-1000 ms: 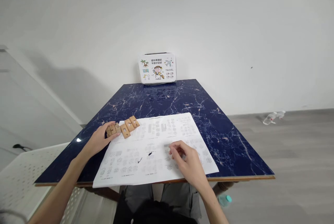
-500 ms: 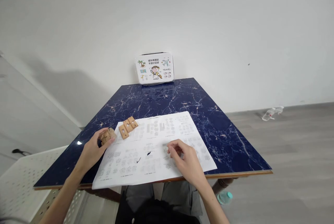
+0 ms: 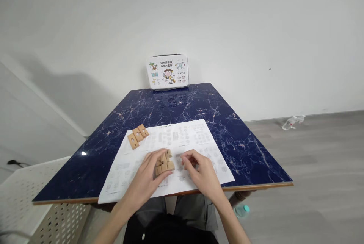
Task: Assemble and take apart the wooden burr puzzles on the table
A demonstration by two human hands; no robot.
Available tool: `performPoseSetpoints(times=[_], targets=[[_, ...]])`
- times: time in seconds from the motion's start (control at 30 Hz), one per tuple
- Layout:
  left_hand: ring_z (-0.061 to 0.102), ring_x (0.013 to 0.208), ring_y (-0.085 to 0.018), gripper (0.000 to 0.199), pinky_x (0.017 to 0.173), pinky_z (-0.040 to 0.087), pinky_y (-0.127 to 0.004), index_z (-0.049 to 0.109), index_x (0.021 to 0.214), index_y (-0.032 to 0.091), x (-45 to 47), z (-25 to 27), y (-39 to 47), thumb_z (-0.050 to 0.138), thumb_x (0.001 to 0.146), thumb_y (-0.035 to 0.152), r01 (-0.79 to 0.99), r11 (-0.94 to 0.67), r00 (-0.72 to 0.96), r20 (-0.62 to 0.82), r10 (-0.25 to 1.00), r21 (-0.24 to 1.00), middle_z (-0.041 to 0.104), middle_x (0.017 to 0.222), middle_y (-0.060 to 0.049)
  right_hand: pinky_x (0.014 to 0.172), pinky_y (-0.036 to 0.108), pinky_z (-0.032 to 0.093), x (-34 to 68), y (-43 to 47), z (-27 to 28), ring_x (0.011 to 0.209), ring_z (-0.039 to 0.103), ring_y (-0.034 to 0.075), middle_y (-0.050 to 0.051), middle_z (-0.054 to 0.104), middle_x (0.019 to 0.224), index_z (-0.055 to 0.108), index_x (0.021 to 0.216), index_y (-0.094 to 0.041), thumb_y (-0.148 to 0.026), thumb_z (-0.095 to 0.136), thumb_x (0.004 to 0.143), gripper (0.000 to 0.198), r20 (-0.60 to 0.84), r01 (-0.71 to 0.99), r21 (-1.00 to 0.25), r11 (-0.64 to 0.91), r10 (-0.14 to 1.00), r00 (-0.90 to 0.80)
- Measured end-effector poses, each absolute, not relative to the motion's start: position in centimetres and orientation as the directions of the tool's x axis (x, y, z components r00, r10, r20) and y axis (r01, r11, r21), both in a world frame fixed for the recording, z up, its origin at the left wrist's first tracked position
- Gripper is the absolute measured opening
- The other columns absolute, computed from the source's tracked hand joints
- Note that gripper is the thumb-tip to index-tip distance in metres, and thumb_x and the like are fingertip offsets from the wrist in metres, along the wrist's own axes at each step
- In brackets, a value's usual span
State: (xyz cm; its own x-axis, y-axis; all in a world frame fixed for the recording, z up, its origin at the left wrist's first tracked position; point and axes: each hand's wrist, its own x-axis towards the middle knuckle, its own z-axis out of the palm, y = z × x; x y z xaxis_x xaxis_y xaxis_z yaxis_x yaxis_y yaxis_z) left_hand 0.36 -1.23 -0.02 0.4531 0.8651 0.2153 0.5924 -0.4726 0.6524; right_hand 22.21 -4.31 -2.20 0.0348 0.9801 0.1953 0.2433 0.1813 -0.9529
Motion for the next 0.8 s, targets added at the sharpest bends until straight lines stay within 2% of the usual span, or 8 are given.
performPoseSetpoints(times=[0.13,0.27,0.53,0.8], targets=[[0.050,0.139,-0.028,0.059,0.115,0.044,-0.046,0.044,0.147,0.037,1.3,-0.8,-1.4,0.070,0.095,0.028,0.567,-0.506,0.502,0.214,0.838,0.650,0.056,0.144,-0.005,0.074,0.032,0.048,22.3,-4.3,-2.1,0.079,0.067,0.022,0.004,0.072,0.085,0.068,0.097,-0.022,-0.049,0.055,0.103,0.030,0.211,0.242,-0.950,0.197,0.977,0.030],[0.052,0.137,-0.029,0.064,0.113,0.047,-0.047,0.042,0.150,0.036,1.1,-0.8,-1.5,0.072,0.094,0.031,0.594,-0.479,0.500,0.169,0.849,0.646,0.055,0.145,-0.007,0.076,0.032,0.049,22.3,-4.3,-2.0,0.082,0.068,0.022,0.004,0.072,0.087,0.068,0.097,-0.022,-0.047,0.055,0.103,0.029,0.214,0.238,-0.950,0.202,0.976,0.028],[0.037,0.149,-0.038,0.077,0.119,0.038,-0.059,0.044,0.150,0.028,-1.0,-0.6,-1.0,0.080,0.084,0.044,0.706,-0.435,0.461,0.104,0.881,0.558,0.049,0.155,-0.011,0.081,0.032,0.050,22.2,-4.2,-2.1,0.090,0.066,0.021,0.005,0.073,0.101,0.068,0.104,-0.023,-0.037,0.057,0.102,0.018,0.274,0.316,-0.912,0.261,0.962,-0.003],[0.051,0.136,-0.031,0.058,0.114,0.045,-0.050,0.056,0.136,0.030,-1.7,-0.8,-1.0,0.081,0.084,0.037,0.652,-0.494,0.462,0.216,0.860,0.576,0.061,0.139,-0.006,0.089,0.037,0.050,22.0,-4.2,-2.2,0.103,0.062,0.024,0.006,0.067,0.114,0.062,0.115,-0.026,-0.030,0.066,0.095,0.021,0.326,0.416,-0.841,0.346,0.938,-0.120]])
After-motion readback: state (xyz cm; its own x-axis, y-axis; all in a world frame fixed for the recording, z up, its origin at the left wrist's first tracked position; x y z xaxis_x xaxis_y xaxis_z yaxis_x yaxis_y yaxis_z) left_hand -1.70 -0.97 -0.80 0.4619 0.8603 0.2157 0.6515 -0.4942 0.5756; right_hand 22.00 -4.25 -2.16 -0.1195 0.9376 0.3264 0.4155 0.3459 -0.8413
